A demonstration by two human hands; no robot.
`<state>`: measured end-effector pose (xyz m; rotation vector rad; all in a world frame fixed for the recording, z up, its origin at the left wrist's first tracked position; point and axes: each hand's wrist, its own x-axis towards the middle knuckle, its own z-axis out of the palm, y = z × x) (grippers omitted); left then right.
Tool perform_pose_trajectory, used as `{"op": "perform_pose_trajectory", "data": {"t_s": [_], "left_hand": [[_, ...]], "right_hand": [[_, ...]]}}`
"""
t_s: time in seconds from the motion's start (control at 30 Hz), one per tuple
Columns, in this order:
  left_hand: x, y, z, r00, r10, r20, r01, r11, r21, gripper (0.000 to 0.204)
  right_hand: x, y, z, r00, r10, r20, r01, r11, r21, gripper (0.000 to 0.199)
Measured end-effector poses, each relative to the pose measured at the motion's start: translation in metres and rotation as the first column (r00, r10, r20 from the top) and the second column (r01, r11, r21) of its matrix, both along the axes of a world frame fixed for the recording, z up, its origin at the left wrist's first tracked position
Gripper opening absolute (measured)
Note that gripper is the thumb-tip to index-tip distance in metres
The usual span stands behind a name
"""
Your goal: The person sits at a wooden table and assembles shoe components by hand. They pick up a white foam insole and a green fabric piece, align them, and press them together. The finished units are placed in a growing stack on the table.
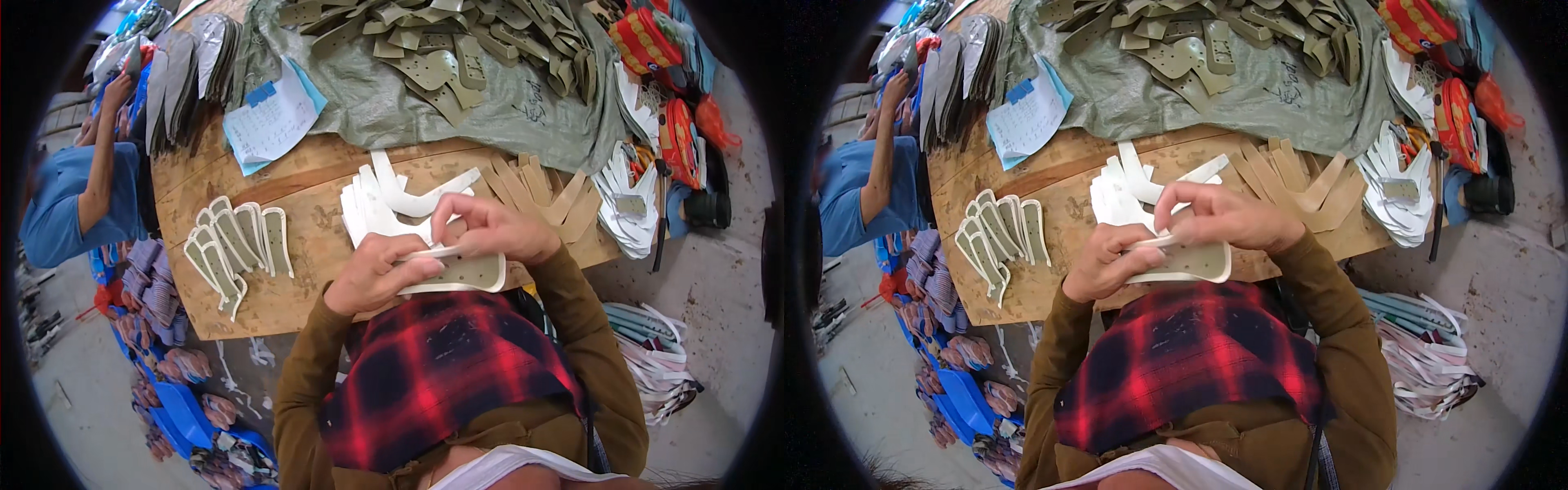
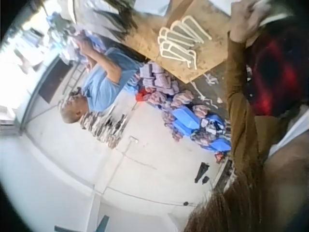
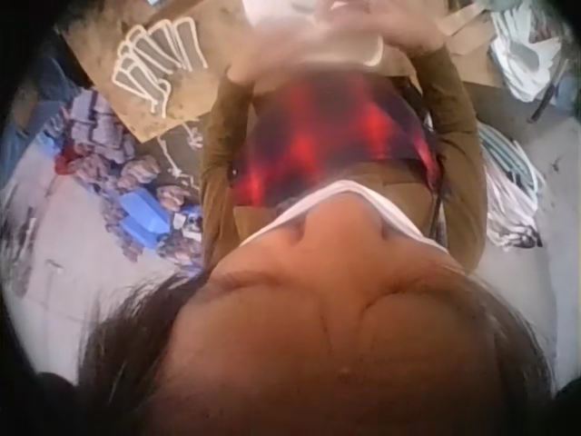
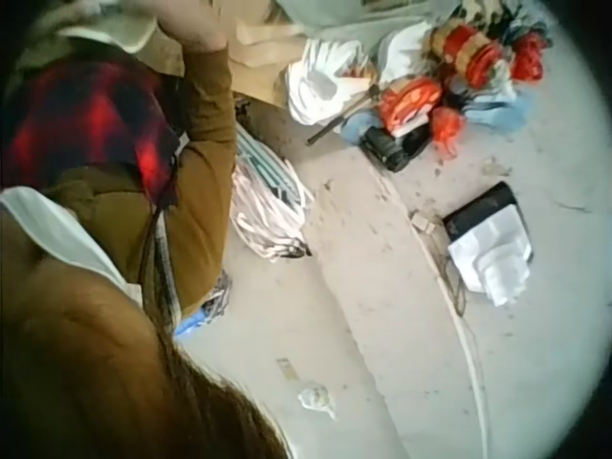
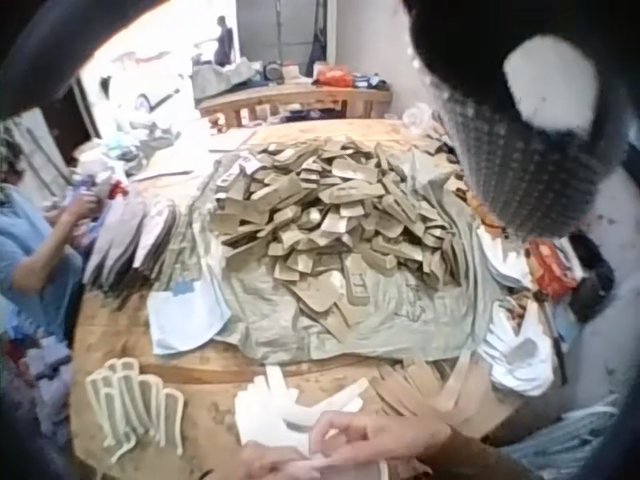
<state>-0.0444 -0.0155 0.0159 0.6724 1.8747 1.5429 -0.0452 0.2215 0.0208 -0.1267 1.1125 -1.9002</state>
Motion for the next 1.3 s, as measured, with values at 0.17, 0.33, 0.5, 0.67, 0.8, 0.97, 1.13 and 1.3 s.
{"op": "perform_pose_trajectory", "data": {"t_s": [0.17, 0.33, 0.5, 0.67, 0.8, 0.97, 1.13, 1.3], "left_hand": [[0.005, -0.001, 0.002, 0.997, 0.072, -0.008, -0.073, 0.997, -0.028, 0.021], [0.012, 0.005, -0.005, 0.968, 0.248, 0.047, -0.250, 0.967, 0.051, 0.021], [0.022, 0.007, -0.009, 0.914, 0.302, 0.270, -0.320, 0.947, 0.027, 0.021], [0.028, 0.021, -0.015, 0.874, 0.411, 0.258, -0.437, 0.898, 0.050, 0.023], [0.029, 0.033, -0.012, 0.756, 0.487, 0.438, -0.579, 0.809, 0.101, 0.025], [0.034, 0.047, -0.014, 0.785, 0.617, 0.047, -0.619, 0.782, 0.072, 0.026], [0.031, 0.052, -0.027, 0.727, 0.682, 0.075, -0.686, 0.722, 0.088, 0.022], [0.015, 0.051, -0.040, 0.716, 0.627, 0.306, -0.698, 0.640, 0.323, 0.032]], "right_hand": [[0.002, -0.003, -0.008, 0.991, -0.011, -0.134, 0.028, 0.992, 0.120, 0.020], [0.002, -0.005, 0.002, 0.978, -0.206, 0.006, 0.206, 0.977, -0.060, 0.015], [-0.002, -0.008, 0.002, 0.965, -0.262, -0.021, 0.263, 0.963, 0.054, 0.016], [-0.008, -0.005, -0.011, 0.929, -0.317, -0.189, 0.344, 0.930, 0.133, 0.015], [-0.012, -0.009, -0.001, 0.923, -0.367, -0.118, 0.373, 0.927, 0.040, 0.020], [-0.014, -0.016, -0.024, 0.713, -0.486, -0.506, 0.612, 0.783, 0.111, 0.026], [0.001, -0.058, -0.032, 0.498, -0.672, -0.549, 0.841, 0.528, 0.117, 0.036], [0.019, -0.093, -0.051, 0.522, -0.661, -0.539, 0.774, 0.633, -0.027, 0.050]]}}
